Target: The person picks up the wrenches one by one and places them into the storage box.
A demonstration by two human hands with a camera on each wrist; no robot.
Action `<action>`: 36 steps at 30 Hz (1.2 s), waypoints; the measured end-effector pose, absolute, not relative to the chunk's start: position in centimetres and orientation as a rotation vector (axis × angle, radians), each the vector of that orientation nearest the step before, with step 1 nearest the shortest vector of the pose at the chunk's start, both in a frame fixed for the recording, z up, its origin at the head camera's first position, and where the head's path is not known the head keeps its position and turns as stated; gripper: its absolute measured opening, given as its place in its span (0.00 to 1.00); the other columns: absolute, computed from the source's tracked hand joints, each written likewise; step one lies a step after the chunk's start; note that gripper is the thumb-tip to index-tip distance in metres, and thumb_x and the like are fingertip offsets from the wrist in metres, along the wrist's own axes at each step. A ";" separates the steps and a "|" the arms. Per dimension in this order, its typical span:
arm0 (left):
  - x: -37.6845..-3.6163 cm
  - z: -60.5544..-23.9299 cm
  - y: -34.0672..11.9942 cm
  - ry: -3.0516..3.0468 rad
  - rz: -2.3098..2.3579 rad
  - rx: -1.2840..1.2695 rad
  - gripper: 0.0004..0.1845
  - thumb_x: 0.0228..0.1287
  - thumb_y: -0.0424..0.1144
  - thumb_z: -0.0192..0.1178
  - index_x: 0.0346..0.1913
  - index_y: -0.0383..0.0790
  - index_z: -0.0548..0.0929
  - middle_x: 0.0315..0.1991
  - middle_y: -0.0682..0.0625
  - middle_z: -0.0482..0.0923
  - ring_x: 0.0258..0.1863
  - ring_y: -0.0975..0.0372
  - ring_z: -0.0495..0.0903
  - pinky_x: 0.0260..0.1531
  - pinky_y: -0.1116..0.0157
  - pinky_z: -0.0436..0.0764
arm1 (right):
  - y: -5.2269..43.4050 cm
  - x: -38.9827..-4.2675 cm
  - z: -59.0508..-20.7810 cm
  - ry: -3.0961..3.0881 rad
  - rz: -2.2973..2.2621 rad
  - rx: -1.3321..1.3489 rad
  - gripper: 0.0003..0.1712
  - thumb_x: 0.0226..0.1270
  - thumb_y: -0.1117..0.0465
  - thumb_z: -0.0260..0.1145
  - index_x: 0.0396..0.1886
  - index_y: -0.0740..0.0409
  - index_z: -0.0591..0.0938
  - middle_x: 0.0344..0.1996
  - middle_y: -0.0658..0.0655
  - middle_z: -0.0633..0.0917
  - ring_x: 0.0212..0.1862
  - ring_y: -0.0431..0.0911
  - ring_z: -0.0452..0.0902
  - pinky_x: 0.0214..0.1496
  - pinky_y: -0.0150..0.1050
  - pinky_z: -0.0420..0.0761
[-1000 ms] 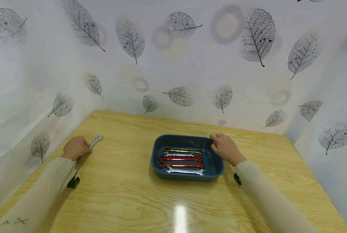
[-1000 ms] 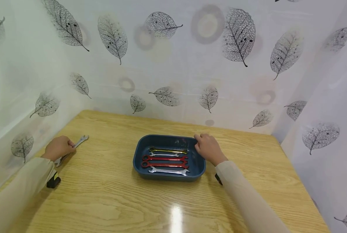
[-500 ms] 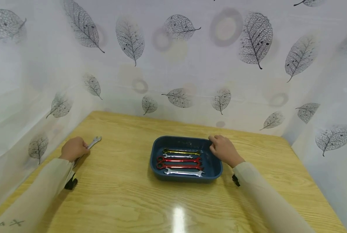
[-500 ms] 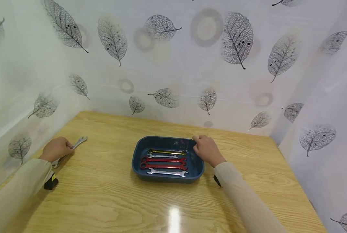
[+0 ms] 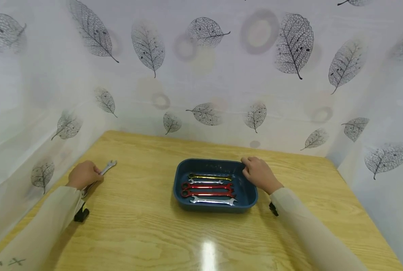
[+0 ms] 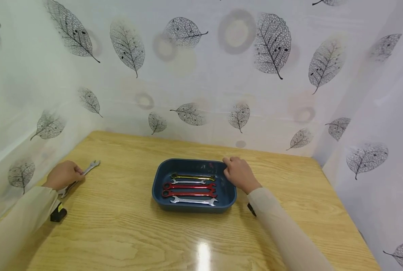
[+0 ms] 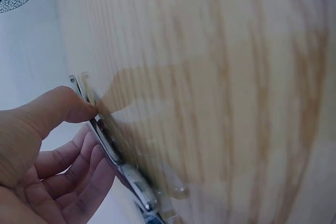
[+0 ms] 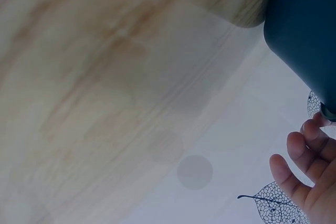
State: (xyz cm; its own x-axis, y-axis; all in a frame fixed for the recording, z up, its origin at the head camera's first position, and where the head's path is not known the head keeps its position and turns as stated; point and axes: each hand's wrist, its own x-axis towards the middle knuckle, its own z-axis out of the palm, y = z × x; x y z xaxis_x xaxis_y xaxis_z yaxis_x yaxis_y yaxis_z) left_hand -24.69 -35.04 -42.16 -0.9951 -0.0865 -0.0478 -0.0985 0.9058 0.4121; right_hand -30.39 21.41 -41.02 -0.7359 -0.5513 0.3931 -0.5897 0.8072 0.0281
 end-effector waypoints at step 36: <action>-24.8 -42.8 -35.1 3.135 0.717 -0.124 0.15 0.49 0.37 0.63 0.36 0.29 0.86 0.29 0.38 0.85 0.21 0.55 0.80 0.20 0.60 0.75 | 21.3 -30.7 -41.1 -2.620 0.164 0.864 0.02 0.56 0.68 0.55 0.28 0.58 0.70 0.16 0.52 0.65 0.20 0.44 0.59 0.25 0.36 0.60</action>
State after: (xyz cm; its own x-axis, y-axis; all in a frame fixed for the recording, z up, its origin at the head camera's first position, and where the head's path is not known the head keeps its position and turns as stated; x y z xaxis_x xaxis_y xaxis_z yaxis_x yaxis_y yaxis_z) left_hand -24.80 -35.13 -42.80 -0.9941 -0.0921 0.0576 -0.0579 0.8980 0.4361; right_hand -30.75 21.31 -41.12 -0.7409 -0.5496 0.3861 -0.5936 0.8048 0.0066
